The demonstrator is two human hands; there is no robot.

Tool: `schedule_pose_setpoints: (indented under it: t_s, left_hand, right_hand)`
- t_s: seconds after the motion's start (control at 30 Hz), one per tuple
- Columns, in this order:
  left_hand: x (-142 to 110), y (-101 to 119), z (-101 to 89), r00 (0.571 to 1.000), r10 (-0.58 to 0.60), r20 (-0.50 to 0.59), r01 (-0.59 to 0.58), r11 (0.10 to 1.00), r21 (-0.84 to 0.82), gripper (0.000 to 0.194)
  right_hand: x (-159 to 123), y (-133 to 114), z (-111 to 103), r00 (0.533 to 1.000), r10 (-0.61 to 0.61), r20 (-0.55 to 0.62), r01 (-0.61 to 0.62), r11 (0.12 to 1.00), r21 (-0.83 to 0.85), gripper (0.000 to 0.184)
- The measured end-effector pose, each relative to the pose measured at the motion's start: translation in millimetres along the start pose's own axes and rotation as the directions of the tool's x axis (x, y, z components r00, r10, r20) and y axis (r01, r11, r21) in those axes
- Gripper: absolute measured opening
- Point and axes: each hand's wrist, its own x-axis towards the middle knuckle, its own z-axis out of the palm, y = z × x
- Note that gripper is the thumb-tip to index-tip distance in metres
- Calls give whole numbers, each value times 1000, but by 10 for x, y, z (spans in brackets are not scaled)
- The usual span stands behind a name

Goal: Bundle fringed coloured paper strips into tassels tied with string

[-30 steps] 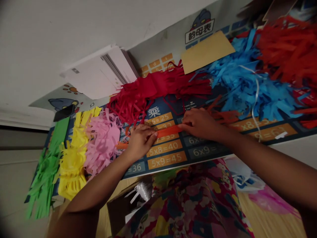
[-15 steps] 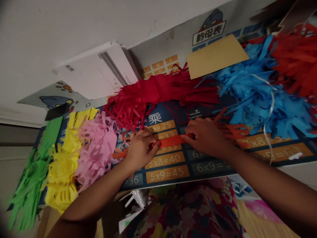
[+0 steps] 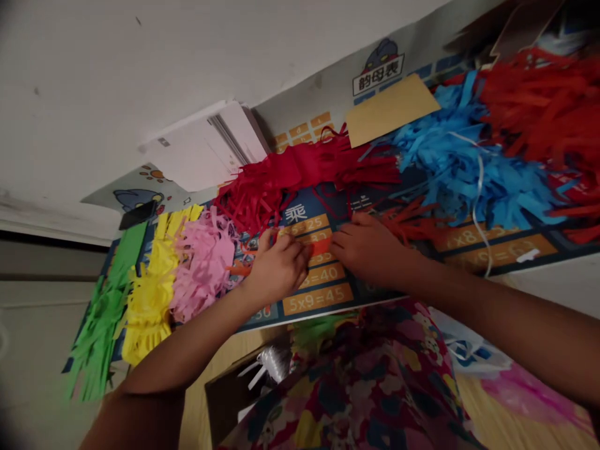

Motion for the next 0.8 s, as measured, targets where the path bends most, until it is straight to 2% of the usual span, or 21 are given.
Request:
schedule_pose_setpoints:
  t_s: [0.07,0.2,0.37,0.47,0.53,0.7,0.8]
  left_hand:
    - [52,-12,-36,999,-17,45,18,1000,-20,19]
    - [111,-28,-27,997,-58,53,61,997,-40,15]
    - [77,8,35,991,-121,-49,120,993,-16,17]
    - [-6,4,72,985,-131,-116,128,991,-30,18]
    - [-85,-16,106,979,-133,-153,127,991,-45,18]
    - [-231,-66,203,952,-212,-220,178,970,-164,12]
    - [-226,-78,229,941,-274,-199,221,942,-254,11]
  right_hand:
    - [38,18,77,999,-37,35,38,999,-1,16]
    - [71,141,163,1000,-21,-1,21,1000,6,17]
    - [146,26,104,998,2,-56,-2,1000,2,14]
    - [194,-51,148,997,-20,-74,19,1000,-11,14]
    - [170,-16,212,997,-26,-69,25,1000,-4,20]
    - [-36,220,356,987,35,-155,-14,990,138,26]
    - [-114,280,385,973,116,-197,-64,966,250,27]
